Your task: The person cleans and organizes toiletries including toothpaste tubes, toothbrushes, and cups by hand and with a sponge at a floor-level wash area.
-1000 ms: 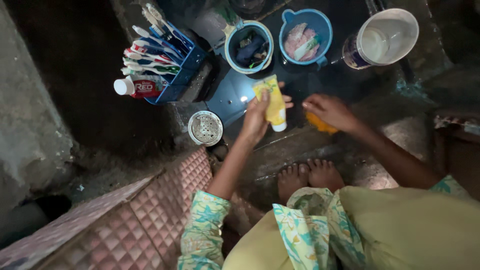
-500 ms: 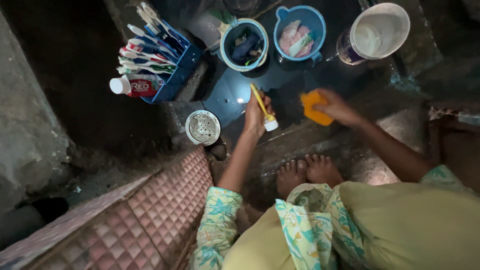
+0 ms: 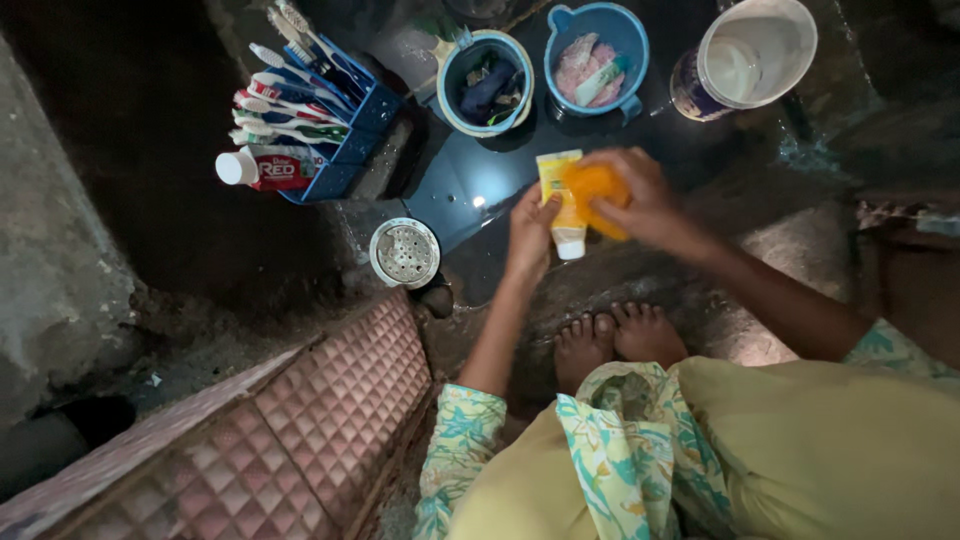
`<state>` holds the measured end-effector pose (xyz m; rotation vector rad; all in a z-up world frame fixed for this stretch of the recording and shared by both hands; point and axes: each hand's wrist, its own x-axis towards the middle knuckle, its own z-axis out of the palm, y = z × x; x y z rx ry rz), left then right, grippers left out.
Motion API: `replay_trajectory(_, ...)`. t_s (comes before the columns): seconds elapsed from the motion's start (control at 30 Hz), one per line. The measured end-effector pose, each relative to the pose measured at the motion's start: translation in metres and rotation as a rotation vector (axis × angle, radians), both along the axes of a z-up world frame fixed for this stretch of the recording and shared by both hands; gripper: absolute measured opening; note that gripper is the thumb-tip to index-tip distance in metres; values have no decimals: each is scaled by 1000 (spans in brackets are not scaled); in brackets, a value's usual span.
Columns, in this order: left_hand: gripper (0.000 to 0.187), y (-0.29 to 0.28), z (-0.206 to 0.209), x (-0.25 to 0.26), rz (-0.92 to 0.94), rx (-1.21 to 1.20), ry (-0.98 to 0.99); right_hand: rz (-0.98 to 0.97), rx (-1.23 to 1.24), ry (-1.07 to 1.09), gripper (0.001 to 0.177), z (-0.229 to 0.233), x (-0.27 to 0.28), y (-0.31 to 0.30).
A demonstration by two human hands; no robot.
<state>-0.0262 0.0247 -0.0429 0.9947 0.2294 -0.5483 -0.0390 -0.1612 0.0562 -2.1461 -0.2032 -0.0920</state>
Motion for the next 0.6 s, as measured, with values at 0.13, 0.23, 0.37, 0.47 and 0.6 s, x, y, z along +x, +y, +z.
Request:
replay_trajectory(0.13,41,-7,0,-14,-15,34,-64,17,-234,-288,53,1,-2,26)
replay_trajectory(0.23,36,-6,3,-20,-67,67,-67,-41,-65,-159,48,-9,8,22)
replay_trajectory(0.37,36,-10,2,-28,-19,90,-80,-44,-123,-118,49,-20,5,14)
replay_trajectory(0.47,36,-9,-1,-27,74,-74,-8,-3,-226,-237,56,-21,-15,20)
replay_trajectory(0.6,40,-11,9,-23,8,-129,9,-22,-219,-215,55,-30,-5,17)
